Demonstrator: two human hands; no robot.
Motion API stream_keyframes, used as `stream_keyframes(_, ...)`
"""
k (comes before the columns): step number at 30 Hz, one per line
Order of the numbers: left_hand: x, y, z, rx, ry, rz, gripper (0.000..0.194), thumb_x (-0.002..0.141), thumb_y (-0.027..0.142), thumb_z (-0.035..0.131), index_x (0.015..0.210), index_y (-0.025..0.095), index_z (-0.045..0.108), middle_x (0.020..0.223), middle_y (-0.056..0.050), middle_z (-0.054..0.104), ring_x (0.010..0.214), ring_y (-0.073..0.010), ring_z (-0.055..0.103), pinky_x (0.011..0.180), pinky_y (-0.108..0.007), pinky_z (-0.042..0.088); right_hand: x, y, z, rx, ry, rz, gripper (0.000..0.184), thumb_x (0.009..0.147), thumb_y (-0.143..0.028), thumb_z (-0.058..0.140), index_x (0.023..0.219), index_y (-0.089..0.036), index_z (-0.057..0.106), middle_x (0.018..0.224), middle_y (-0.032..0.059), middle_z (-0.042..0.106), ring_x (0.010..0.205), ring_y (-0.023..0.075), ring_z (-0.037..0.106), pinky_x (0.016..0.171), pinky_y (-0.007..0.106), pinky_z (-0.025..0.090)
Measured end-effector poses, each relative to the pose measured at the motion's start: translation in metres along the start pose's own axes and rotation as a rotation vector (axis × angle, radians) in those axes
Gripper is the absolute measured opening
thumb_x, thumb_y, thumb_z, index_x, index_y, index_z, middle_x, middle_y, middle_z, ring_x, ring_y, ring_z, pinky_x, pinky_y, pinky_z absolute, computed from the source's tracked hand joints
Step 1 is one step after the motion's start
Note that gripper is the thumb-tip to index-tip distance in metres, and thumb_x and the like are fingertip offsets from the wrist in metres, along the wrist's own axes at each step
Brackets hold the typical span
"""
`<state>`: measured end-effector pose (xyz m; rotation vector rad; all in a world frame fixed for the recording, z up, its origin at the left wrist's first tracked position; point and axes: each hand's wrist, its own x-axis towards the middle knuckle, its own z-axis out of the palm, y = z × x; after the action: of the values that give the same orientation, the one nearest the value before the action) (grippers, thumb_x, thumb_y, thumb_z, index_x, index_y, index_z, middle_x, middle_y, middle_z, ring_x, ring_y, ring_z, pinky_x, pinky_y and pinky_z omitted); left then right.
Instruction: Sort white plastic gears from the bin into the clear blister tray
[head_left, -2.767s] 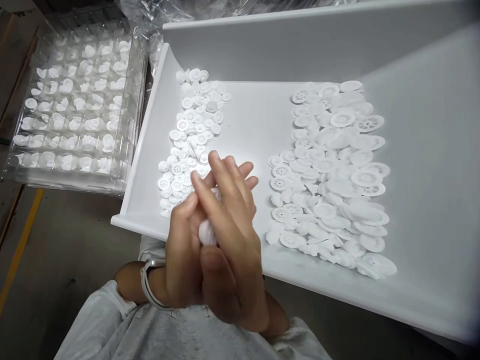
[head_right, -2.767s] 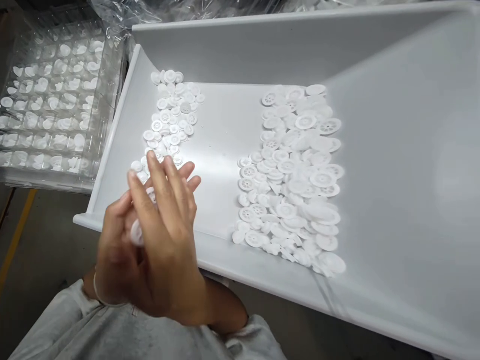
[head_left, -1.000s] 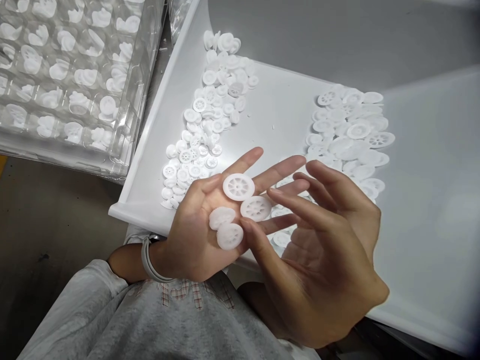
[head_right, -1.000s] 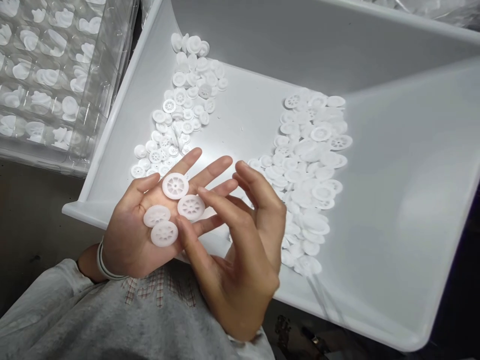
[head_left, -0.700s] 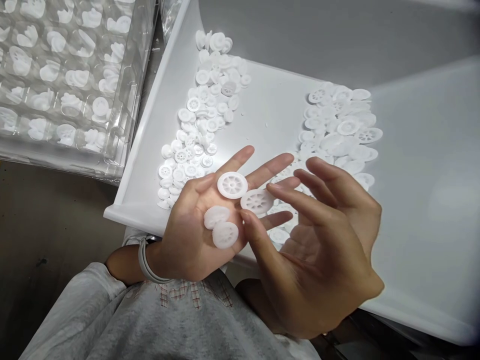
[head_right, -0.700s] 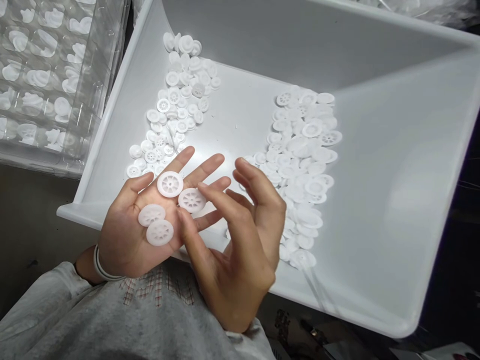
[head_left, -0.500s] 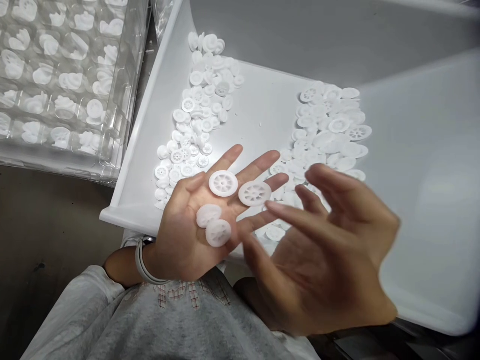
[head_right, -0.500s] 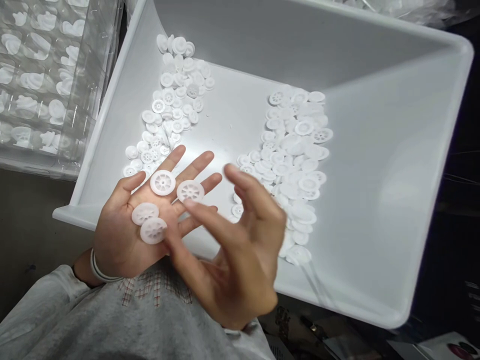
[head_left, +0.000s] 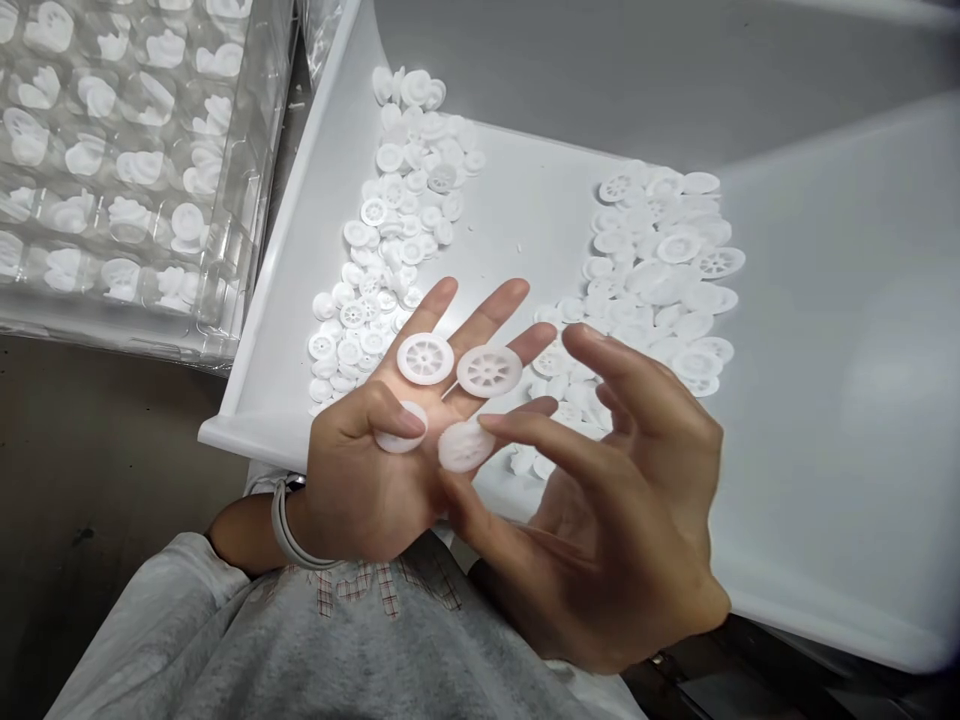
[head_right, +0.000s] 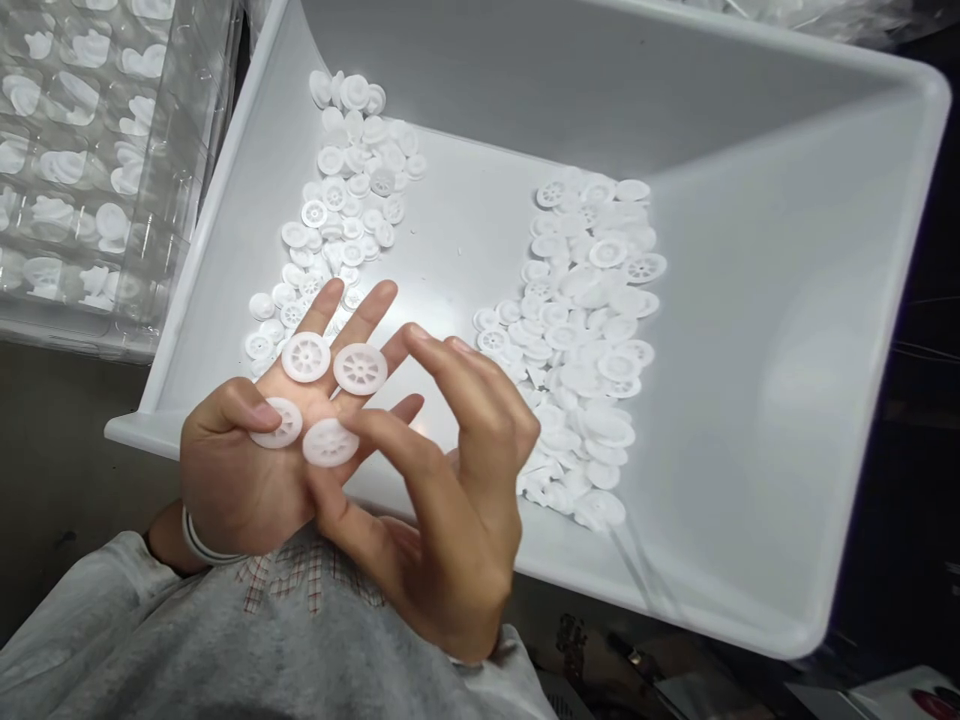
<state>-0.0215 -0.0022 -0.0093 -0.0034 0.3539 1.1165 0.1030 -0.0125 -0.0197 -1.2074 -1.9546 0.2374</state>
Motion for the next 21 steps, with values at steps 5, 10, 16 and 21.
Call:
stream_keyframes(5, 0.0021, 0.0000, 0.0010, -0.003, 0.032, 0.056, 0.082, 0.077, 0.011, 0.030, 0.155, 0.030, 0.013, 0.154, 0.007, 0.038, 0.143, -0.0187, 0.037, 0.122, -0.042, 0.029, -0.0051, 0.0023, 0.0004, -0.038, 0.013, 0.075, 0.032, 0.073, -0.022, 0.078, 0.102, -0.015, 0.064, 0.133, 0.0161, 0.056, 0.126, 0.0326, 0.052, 0.102, 0.049, 0.046)
stream_keyframes(10, 0.0020, -0.0009, 0.0007, 0.019, 0.053, 0.057, 0.079, 0.079, 0.009, 0.030, 0.154, 0.031, 0.016, 0.155, 0.008, 0.036, 0.144, -0.0190, 0.035, 0.123, -0.043, 0.026, -0.0055, 0.0024, -0.0013, 0.024, -0.037, 0.125, 0.032, 0.076, -0.016, 0.073, 0.107, -0.016, 0.065, 0.133, 0.0165, 0.056, 0.126, 0.0316, 0.052, 0.100, 0.046, 0.048)
stream_keyframes(16, 0.0021, -0.0016, 0.0040, 0.054, 0.141, 0.063, 0.077, 0.080, 0.003, 0.035, 0.149, 0.035, 0.025, 0.151, 0.011, 0.044, 0.139, -0.0171, 0.043, 0.122, -0.039, 0.034, -0.0041, 0.0043, -0.0043, 0.078, -0.080, 0.100, 0.038, 0.075, -0.012, 0.072, 0.112, -0.015, 0.066, 0.133, 0.0161, 0.056, 0.124, 0.0286, 0.054, 0.098, 0.045, 0.049)
stream_keyframes(21, 0.0028, -0.0021, 0.0056, 0.051, 0.185, 0.059, 0.070, 0.085, 0.005, 0.040, 0.147, 0.034, 0.030, 0.149, 0.011, 0.047, 0.142, -0.0173, 0.038, 0.119, -0.034, 0.039, -0.0051, 0.0054, -0.0044, 0.124, -0.086, 0.123, 0.043, 0.075, -0.010, 0.071, 0.117, -0.019, 0.065, 0.135, 0.0139, 0.055, 0.124, 0.0293, 0.054, 0.098, 0.048, 0.049)
